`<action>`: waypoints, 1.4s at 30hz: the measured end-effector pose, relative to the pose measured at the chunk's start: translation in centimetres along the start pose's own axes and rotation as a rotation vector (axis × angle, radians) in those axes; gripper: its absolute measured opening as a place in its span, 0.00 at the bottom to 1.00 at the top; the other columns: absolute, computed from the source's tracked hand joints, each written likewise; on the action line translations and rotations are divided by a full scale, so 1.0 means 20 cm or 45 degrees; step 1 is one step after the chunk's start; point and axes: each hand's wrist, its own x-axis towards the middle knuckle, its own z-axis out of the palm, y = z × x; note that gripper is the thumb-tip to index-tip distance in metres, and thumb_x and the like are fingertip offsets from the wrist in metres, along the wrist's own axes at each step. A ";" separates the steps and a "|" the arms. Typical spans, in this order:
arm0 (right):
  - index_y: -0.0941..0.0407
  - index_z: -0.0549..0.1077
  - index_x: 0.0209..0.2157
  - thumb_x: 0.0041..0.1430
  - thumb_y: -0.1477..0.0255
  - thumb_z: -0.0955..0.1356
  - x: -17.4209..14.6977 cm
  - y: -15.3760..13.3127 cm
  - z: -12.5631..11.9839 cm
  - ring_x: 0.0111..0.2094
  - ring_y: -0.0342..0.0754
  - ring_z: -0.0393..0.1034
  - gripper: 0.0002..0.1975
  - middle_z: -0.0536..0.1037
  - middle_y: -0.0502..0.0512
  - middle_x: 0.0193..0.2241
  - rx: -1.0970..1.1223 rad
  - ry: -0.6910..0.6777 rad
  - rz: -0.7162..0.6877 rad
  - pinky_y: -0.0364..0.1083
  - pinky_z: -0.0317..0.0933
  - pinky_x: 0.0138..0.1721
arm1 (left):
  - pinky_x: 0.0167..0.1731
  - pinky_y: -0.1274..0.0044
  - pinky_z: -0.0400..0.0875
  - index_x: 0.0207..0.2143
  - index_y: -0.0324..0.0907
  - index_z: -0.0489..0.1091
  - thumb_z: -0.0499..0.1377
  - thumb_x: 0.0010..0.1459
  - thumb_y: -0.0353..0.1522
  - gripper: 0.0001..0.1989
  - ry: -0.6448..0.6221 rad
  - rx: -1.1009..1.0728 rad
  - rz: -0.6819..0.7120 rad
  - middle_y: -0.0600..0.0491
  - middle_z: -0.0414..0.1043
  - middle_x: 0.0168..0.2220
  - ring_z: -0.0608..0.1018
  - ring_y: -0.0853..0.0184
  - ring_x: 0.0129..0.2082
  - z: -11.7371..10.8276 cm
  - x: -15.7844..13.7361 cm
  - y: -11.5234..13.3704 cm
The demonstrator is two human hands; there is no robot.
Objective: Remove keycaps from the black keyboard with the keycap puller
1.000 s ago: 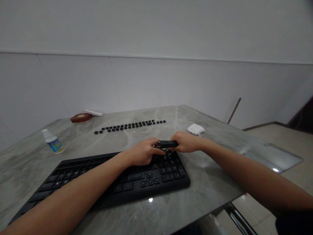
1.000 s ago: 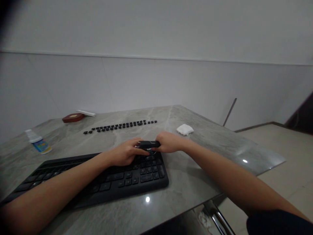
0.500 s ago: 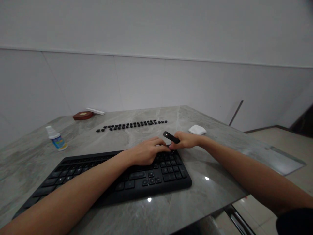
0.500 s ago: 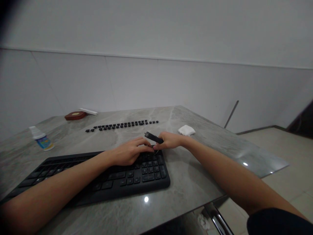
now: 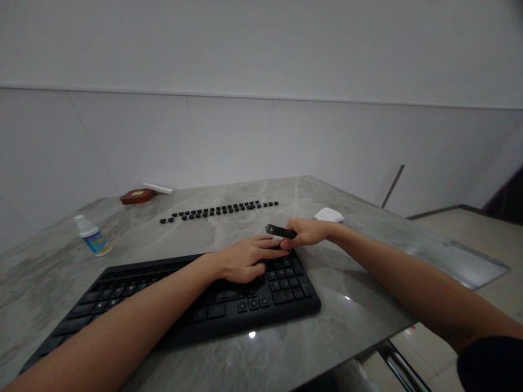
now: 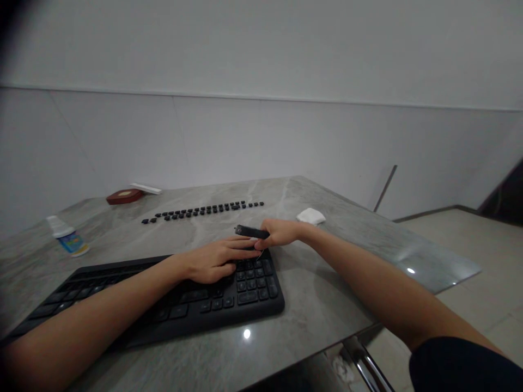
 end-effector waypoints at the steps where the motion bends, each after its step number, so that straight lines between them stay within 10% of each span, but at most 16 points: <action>1: 0.60 0.65 0.16 0.54 0.57 0.65 -0.01 -0.02 0.00 0.18 0.37 0.48 0.23 0.54 0.44 0.15 -0.045 0.015 0.002 0.40 0.43 0.20 | 0.63 0.63 0.51 0.63 0.41 0.56 0.51 0.58 0.27 0.29 -0.007 -0.001 0.006 0.49 0.48 0.67 0.54 0.58 0.65 0.00 0.00 0.00; 11: 0.60 0.70 0.17 0.49 0.75 0.66 -0.11 -0.15 0.05 0.18 0.38 0.51 0.09 0.65 0.50 0.14 -0.578 0.318 -0.194 0.41 0.44 0.23 | 0.62 0.68 0.56 0.49 0.36 0.69 0.51 0.62 0.32 0.16 0.090 0.024 0.075 0.44 0.67 0.56 0.64 0.59 0.61 0.01 0.02 0.03; 26: 0.57 0.57 0.15 0.53 0.57 0.65 0.04 0.02 0.01 0.18 0.36 0.45 0.23 0.52 0.43 0.15 0.084 0.017 -0.273 0.39 0.40 0.18 | 0.60 0.65 0.58 0.61 0.41 0.59 0.52 0.64 0.34 0.23 0.080 0.003 0.028 0.47 0.63 0.60 0.60 0.59 0.63 0.02 0.01 0.02; 34: 0.59 0.67 0.15 0.44 0.77 0.65 -0.05 -0.13 0.02 0.18 0.38 0.50 0.07 0.64 0.48 0.14 -0.520 0.231 -0.415 0.41 0.45 0.22 | 0.63 0.66 0.55 0.54 0.43 0.65 0.51 0.63 0.29 0.17 0.102 -0.030 0.187 0.51 0.66 0.58 0.65 0.62 0.60 0.01 0.03 0.01; 42: 0.58 0.72 0.18 0.46 0.75 0.65 -0.11 -0.20 0.05 0.18 0.41 0.58 0.07 0.73 0.54 0.17 -0.791 0.292 -0.364 0.43 0.43 0.23 | 0.63 0.65 0.54 0.57 0.43 0.63 0.49 0.65 0.30 0.18 0.125 0.104 0.193 0.50 0.66 0.58 0.68 0.62 0.58 0.01 0.04 0.03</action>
